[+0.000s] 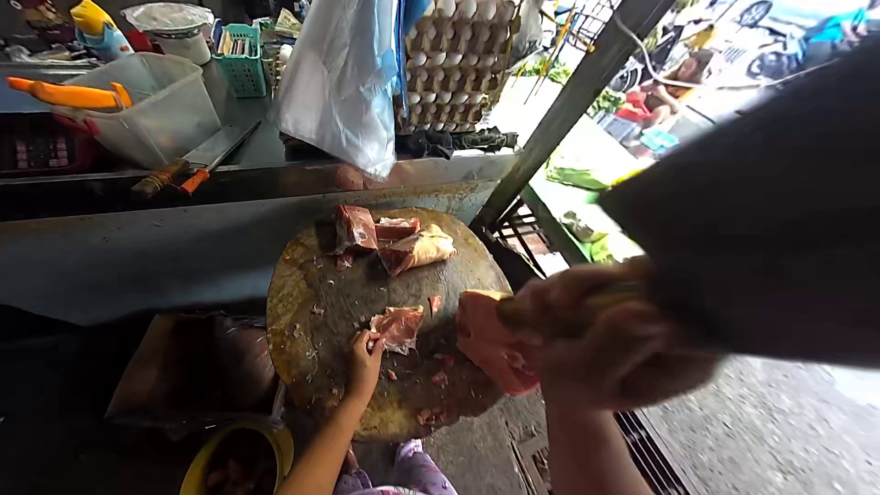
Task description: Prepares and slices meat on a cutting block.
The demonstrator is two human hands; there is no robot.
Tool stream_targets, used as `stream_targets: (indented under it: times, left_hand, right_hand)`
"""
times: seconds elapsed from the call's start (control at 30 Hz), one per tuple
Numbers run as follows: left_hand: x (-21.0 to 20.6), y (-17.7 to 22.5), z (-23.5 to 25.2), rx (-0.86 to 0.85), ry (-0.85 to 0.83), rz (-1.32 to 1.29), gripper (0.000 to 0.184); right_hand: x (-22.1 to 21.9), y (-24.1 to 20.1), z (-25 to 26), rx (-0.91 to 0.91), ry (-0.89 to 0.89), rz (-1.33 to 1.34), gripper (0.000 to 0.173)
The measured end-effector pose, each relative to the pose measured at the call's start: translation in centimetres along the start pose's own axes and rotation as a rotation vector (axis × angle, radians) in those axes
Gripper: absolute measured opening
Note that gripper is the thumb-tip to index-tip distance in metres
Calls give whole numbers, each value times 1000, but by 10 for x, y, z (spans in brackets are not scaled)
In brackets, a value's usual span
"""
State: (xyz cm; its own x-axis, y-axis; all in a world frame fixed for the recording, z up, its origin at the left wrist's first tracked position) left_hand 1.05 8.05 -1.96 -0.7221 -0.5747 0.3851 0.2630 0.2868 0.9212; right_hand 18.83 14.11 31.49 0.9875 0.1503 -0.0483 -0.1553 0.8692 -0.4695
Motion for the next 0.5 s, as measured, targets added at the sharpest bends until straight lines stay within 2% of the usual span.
stream_targets:
  times: [0.03,0.07,0.1,0.13,0.17,0.23,0.27,0.3,0.37,0.5]
  left_hand:
    - [0,0,-1,5,-1,6,18]
    - [-1,-1,-1,11,0,14,18]
    - [-1,0,-1,11,6,17,17]
    - [-2,1,0,14,9,20,17]
    - [-1,2,0,14,10,29,17]
    - [2,8,0,-3,16,52,20]
    - [2,6,-2,-6,17,52,20]
    - [4,3,-2,-8,15,48,20]
    - [4,-3,-4,1,19,40,19]
    - [9,-16,-4,68,24,56,21]
  right_hand:
    - [-5,-4,13,65,66,39,22]
    - [-6,0,6,53,84,39,22]
    - [-4,14,-23,-39,53,-17,24]
    - [1,37,-72,-199,-28,-118,28]
    - [8,60,-132,-415,-194,-309,30]
    - [17,101,-237,-1014,-756,-695,40]
    - [21,115,-272,-1262,-985,-791,44]
    - [20,124,-289,-1393,-1119,-832,45]
    - [23,134,-293,-1439,-1191,-833,42]
    - [38,143,-275,-1383,-1059,-763,42]
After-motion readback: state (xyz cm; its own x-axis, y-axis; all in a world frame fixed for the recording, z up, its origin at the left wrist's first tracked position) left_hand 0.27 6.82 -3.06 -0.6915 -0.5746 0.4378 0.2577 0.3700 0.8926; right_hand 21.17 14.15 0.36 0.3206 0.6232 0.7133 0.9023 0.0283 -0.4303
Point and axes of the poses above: each hand's wrist, its own z-axis towards the middle knuckle, its own x-axis out of the back of the hand, y = z × x, the point moved 5 cm from there along z, towards the middle knuckle, and after that the axes turned 1 degree about y, right-handed, at the moved point
